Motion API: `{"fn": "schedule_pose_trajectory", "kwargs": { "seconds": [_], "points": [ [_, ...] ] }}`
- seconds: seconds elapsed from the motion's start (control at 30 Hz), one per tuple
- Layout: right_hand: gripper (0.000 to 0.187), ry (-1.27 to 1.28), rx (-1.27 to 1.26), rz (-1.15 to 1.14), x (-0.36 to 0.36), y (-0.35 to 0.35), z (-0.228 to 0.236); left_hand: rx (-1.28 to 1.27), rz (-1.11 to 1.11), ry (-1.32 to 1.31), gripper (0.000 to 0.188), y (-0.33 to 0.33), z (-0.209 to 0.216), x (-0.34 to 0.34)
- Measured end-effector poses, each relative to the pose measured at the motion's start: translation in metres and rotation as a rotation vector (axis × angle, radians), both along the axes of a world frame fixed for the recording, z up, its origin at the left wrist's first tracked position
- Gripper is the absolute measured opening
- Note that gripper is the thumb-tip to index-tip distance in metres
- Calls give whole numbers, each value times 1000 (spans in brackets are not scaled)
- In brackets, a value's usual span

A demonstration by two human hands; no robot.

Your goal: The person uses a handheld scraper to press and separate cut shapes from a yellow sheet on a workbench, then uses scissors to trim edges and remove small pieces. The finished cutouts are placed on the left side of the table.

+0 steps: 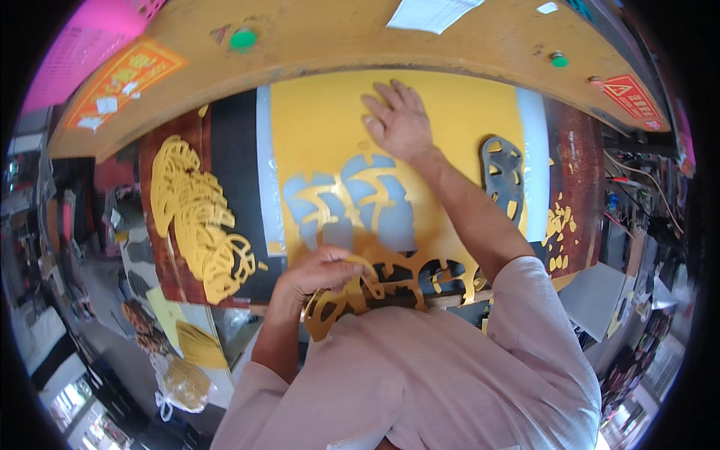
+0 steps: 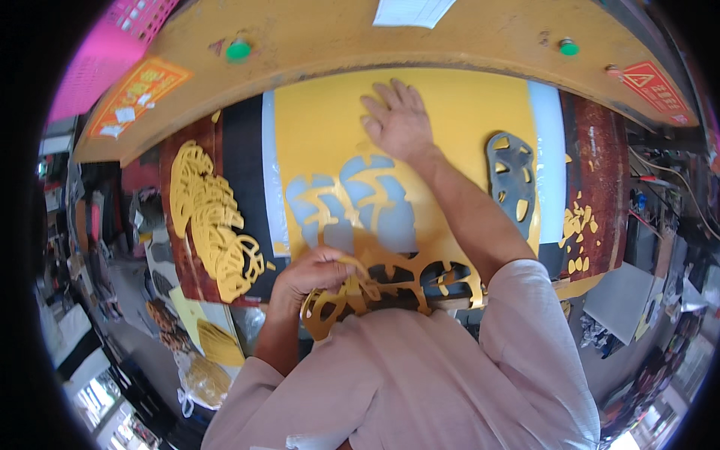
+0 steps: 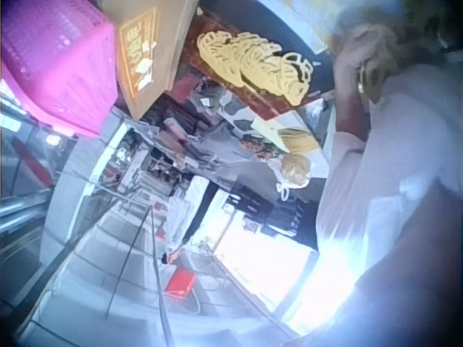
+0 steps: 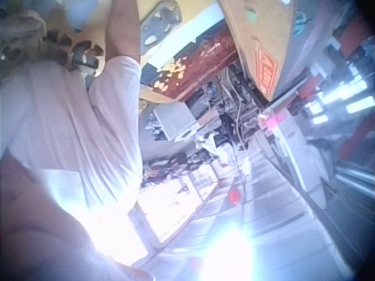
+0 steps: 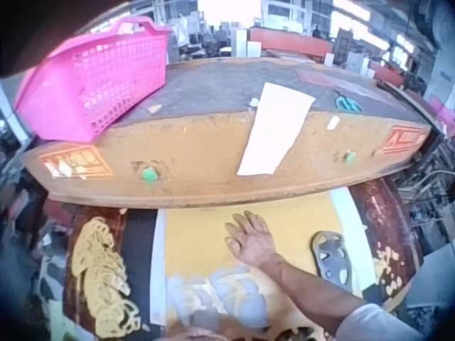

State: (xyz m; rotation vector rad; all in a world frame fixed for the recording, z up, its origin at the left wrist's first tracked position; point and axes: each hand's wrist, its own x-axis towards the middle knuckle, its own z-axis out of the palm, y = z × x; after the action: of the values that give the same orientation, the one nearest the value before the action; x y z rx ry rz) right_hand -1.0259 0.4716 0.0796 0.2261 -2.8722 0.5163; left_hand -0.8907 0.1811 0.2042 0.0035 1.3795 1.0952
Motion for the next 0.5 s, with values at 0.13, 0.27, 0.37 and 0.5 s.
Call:
{"fn": "schedule_pose_trajectory", "kwargs": {
  "seconds": [0.13,0.27,0.37,0.5],
  "points": [
    [46,4,-48,11,-6,-5,18,319,848,10,50,-2,21,9],
    [35,-157,-697,-107,7,-13,85,218,957,164,64,12,28,-1],
    [25,-463,-1175,-15,71,-23,137,107,1039,127,63,22,34,-3],
    [17,-487,-978,278,154,-68,151,383,979,102,72,30,32,6]
  ]
}}
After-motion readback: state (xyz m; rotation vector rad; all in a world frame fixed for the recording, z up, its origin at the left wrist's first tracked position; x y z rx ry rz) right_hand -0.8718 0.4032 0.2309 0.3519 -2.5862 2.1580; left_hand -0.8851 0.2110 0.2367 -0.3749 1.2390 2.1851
